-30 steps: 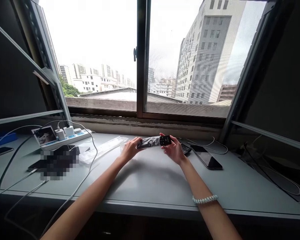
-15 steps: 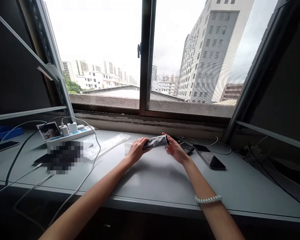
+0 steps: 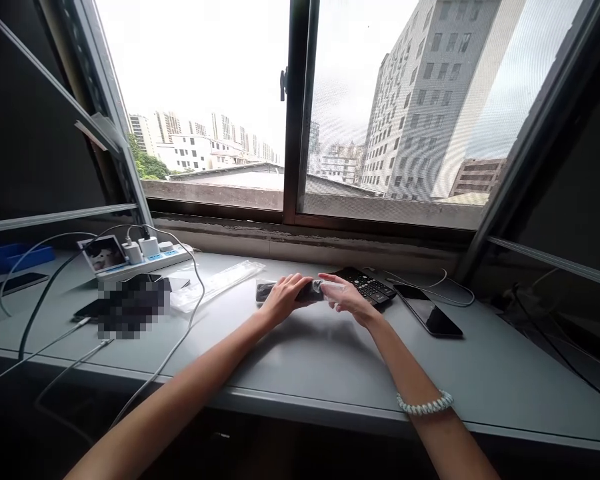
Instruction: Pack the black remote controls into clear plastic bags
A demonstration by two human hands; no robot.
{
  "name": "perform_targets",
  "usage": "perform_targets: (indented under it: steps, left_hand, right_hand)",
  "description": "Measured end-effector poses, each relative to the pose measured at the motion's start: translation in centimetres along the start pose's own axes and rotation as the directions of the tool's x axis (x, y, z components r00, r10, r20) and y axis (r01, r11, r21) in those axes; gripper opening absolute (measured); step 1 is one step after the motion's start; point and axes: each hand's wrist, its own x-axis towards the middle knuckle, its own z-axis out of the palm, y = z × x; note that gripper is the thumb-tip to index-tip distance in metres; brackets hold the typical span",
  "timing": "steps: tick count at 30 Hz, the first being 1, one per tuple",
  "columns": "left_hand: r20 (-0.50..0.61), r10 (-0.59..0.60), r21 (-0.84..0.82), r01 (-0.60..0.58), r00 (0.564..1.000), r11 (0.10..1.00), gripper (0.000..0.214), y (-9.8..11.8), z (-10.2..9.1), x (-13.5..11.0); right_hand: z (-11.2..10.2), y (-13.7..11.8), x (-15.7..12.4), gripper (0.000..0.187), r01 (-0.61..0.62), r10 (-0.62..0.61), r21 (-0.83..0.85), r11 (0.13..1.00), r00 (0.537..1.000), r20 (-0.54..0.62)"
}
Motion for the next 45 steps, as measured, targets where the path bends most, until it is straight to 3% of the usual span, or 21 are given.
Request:
perform_targets:
  steps: [6,10,14,18,23,31,37,40,43,45]
  left_hand:
    - [0.001,0.005,-0.003,-0.005,1.000,1.000,0.038,-0.4,0.5,0.3]
    - [0.003,-0.053,-0.017,0.053,0.999,0.998,0.035,-1.2,0.7,0.5]
    - [-0.006,-0.146,-0.095,0.145,0.989,0.985,0.038,-1.6,0.7,0.5]
    - [0.055,-0.141,-0.095,0.146,0.988,0.985,0.034,-1.5,0.7,0.4]
    - [0.076,-0.104,-0.101,0.112,0.992,0.989,0.042,-1.2,0.7,0.4]
    - [0.041,-0.098,-0.091,0.102,0.994,0.991,0.052,-1.4,0.4,0.3]
    - [0.128,-0.119,-0.067,0.128,0.985,0.990,0.052,-0.8,0.5,0.4]
    - [0.192,-0.108,-0.029,0.116,0.975,0.993,0.047,-0.6,0.9,0.6]
    - [0.230,-0.103,-0.011,0.108,0.968,0.994,0.042,-0.8,1.5,0.9]
    - [0.244,-0.106,-0.006,0.111,0.964,0.994,0.040,-1.1,2.0,1.3]
  right_hand:
    - [0.9,0.2,0.5,0.049,0.078,-0.085,-0.090,0.993,0.994,-0.074]
    - [0.8,0.3,1.1,0.054,0.089,-0.082,0.050,0.995,0.988,-0.128]
    - [-0.2,-0.1,1.1,0.056,-0.023,0.043,0.219,0.975,0.995,-0.085]
    - [-0.7,-0.4,0.8,0.057,-0.091,0.096,0.073,0.993,0.993,-0.072]
    - [0.0,0.3,0.8,0.044,0.000,-0.002,-0.170,0.985,1.000,-0.011]
    - [0.7,0.6,1.2,0.037,0.189,-0.193,-0.049,0.981,0.973,-0.125]
    - [0.7,0.4,1.5,0.040,0.036,-0.087,-0.171,0.985,0.950,-0.301]
    - [0.7,0.2,1.3,0.047,-0.013,-0.131,-0.394,0.919,0.933,-0.335]
    - [0.5,-0.4,0.7,0.045,-0.050,-0.253,-0.682,0.730,0.907,-0.337]
    - [0.4,-0.8,0.5,0.044,-0.077,-0.294,-0.763,0.642,0.894,-0.338]
